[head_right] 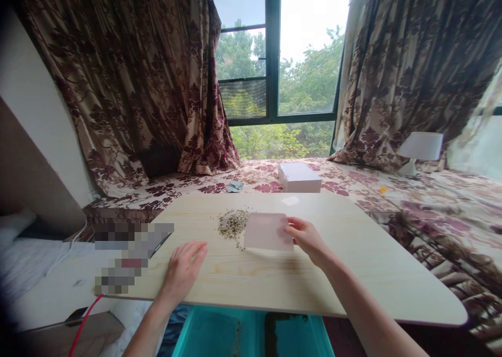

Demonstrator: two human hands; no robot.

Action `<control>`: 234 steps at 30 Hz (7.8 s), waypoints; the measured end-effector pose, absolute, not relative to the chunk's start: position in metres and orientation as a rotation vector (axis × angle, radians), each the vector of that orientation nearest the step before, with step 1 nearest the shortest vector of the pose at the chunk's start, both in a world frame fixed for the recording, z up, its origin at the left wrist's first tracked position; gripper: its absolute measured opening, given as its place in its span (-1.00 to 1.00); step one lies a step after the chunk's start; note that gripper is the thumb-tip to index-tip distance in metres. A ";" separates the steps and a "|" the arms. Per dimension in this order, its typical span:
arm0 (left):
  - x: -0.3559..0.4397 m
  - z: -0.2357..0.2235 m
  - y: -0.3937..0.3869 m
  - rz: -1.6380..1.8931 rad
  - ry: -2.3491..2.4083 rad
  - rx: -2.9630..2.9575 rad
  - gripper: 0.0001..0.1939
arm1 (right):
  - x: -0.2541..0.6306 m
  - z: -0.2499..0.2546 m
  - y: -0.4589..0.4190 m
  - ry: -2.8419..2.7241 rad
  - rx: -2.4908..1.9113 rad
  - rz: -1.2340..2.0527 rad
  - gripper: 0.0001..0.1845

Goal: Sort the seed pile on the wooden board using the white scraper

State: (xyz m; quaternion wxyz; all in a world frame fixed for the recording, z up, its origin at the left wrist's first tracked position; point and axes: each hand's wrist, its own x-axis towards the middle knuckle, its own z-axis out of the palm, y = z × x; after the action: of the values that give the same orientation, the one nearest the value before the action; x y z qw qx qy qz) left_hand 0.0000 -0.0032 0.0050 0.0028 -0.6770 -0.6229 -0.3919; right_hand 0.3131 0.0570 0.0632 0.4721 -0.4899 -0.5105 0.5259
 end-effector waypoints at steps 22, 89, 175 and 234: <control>-0.001 0.005 -0.002 -1.251 -1.923 -2.119 -0.64 | 0.311 0.061 0.056 -1.256 -1.200 1.261 -0.64; -0.002 0.004 -0.002 -1.255 -1.943 -2.129 -0.66 | 0.283 0.060 0.055 -1.301 -1.139 1.266 -0.66; -0.001 0.011 -0.004 -1.286 -1.994 -2.157 -0.63 | 0.297 0.072 0.041 -1.289 -1.242 1.269 -0.62; -0.003 0.009 -0.003 -1.331 -2.017 -2.164 -0.61 | 0.333 0.084 0.041 -1.627 -1.146 1.523 -0.63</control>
State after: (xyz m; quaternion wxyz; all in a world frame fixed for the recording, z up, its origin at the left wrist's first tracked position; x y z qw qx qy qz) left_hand -0.0029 -0.0027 0.0092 -0.0509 -0.6663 -0.6209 -0.4098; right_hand 0.3331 0.0415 0.0841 0.3126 -0.4346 -0.6166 0.5772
